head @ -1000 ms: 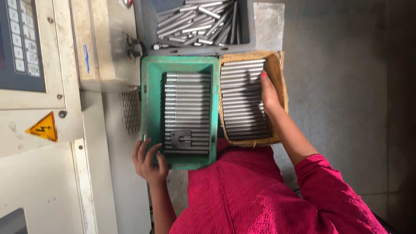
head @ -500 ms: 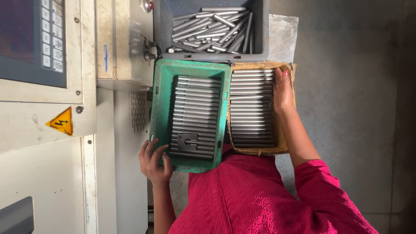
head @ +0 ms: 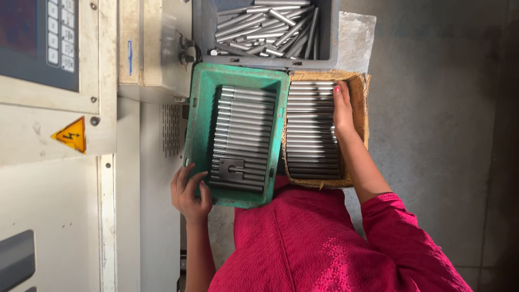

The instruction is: The person organizes cylindrical metal rods from a green bin and a cardboard box, using a caliper to measure them and an air blower to clean them. They then load the rods into a CNC machine and wipe the machine's exterior with a cloth.

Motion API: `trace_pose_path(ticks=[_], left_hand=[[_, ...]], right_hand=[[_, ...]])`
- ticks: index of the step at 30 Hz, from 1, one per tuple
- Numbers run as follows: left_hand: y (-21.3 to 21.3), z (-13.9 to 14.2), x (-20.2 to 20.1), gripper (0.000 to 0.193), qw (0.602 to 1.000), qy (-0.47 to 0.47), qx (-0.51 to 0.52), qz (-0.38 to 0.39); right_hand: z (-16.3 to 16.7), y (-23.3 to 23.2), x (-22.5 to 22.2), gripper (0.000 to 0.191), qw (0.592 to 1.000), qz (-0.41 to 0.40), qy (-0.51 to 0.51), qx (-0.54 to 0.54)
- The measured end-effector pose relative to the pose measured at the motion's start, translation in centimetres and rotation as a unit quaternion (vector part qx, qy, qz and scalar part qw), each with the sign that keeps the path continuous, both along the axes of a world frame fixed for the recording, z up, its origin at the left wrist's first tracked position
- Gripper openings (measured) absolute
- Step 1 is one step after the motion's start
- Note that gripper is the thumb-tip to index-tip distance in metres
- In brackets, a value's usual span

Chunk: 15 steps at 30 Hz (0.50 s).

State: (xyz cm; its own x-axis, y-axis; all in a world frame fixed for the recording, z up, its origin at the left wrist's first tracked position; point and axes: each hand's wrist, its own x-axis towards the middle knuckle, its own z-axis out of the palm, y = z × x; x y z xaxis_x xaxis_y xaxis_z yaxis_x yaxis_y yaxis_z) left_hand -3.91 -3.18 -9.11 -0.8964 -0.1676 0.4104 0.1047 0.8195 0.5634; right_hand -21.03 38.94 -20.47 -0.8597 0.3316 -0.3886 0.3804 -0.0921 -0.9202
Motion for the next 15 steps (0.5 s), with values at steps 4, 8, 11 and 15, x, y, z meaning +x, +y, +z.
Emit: trace_pose_path(ticks=[4,8,11,15], left_hand=[[0.0,0.0,0.1,0.025,1.0,0.012,0.003,-0.004],[0.0,0.0,0.1,0.025,1.0,0.004,0.011,0.001],[-0.1,0.1,0.0,0.026,1.0,0.01,0.01,-0.006],[-0.2,0.0,-0.1,0.026,1.0,0.008,0.013,-0.006]], right_hand=[[1.3,-0.8,-0.2,0.076,1.0,-0.008,-0.026,0.014],[1.1,-0.5,-0.7,0.076,0.999,-0.048,0.0,-0.016],[0.0,0.2,-1.2,0.071,0.997,-0.076,0.011,-0.016],[-0.3,0.6,-1.5,0.064,0.983,-0.112,0.042,-0.139]])
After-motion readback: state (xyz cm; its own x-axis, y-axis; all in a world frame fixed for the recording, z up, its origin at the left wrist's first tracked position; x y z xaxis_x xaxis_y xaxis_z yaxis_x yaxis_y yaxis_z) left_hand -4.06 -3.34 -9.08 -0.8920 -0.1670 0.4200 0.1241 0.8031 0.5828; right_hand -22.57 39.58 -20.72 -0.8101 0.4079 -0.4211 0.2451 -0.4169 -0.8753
